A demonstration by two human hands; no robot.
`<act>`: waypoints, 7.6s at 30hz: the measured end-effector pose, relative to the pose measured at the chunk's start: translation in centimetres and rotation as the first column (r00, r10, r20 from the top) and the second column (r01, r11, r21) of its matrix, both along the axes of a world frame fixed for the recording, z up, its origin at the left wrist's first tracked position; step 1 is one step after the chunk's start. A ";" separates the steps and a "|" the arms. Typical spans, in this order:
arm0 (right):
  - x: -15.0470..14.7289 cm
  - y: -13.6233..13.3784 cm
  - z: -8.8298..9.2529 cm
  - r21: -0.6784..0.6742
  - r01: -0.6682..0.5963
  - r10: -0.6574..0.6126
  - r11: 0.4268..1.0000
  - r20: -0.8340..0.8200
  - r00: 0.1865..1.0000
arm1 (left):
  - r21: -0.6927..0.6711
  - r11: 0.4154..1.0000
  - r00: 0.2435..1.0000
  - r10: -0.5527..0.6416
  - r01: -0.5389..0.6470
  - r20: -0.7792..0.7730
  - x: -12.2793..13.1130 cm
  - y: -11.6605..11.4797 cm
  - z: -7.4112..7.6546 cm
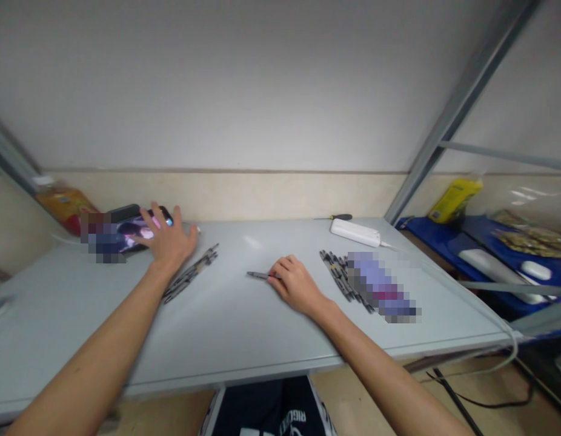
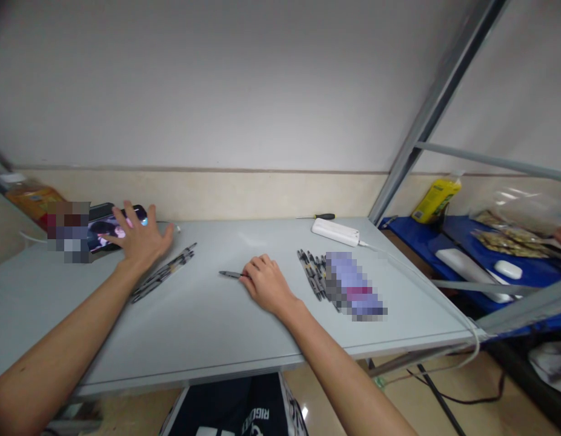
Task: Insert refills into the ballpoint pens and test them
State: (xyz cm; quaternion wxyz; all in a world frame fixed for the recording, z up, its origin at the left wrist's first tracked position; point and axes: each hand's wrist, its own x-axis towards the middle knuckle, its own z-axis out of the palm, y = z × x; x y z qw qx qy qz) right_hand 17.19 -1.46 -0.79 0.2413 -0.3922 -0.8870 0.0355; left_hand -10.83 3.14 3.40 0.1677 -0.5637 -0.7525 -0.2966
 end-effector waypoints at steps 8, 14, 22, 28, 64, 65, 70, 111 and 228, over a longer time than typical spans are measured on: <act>0.1 0.1 -0.1 -0.021 0.008 -0.008 1.000 -0.014 1.000 | -0.070 0.996 0.995 0.052 -0.059 -0.086 -0.5 1.3 -0.8; 0.1 0.1 -0.2 -0.026 0.009 -0.009 1.000 -0.023 1.000 | -0.102 0.995 0.996 -0.003 -0.006 -0.094 -0.2 1.5 -1.2; 0.3 0.2 -0.2 -0.034 0.042 -0.044 0.999 -0.058 0.997 | -0.086 0.988 0.986 -0.138 0.130 -0.098 1.6 1.2 -0.1; 0.7 0.5 -0.1 -0.130 0.151 -0.172 0.980 -0.172 0.970 | -0.262 0.665 0.656 -0.743 0.700 -0.132 7.2 -2.1 -1.0; -1.9 -1.2 2.1 -0.070 0.403 -0.348 0.912 0.386 0.854 | -0.523 0.720 0.739 -0.634 0.457 -0.227 13.1 -4.1 -3.5; -1.8 -1.1 2.1 -0.039 0.400 -0.355 0.916 0.392 0.849 | -0.531 0.722 0.756 -0.620 0.445 -0.210 13.2 -4.1 -3.4; -0.7 -0.3 1.9 0.129 0.357 -0.379 0.925 0.342 0.860 | -0.444 0.670 0.704 -0.701 0.595 -0.116 12.8 -3.9 -3.1; 2.2 0.3 0.5 0.172 0.134 -0.141 0.976 0.026 0.990 | 0.062 0.512 0.373 -0.699 0.857 0.611 10.6 -3.4 -3.8; 4.1 2.2 0.5 -0.472 0.028 -0.457 0.881 -0.835 0.306 | 0.487 0.719 -0.264 -0.409 0.496 0.873 9.3 -1.7 -3.6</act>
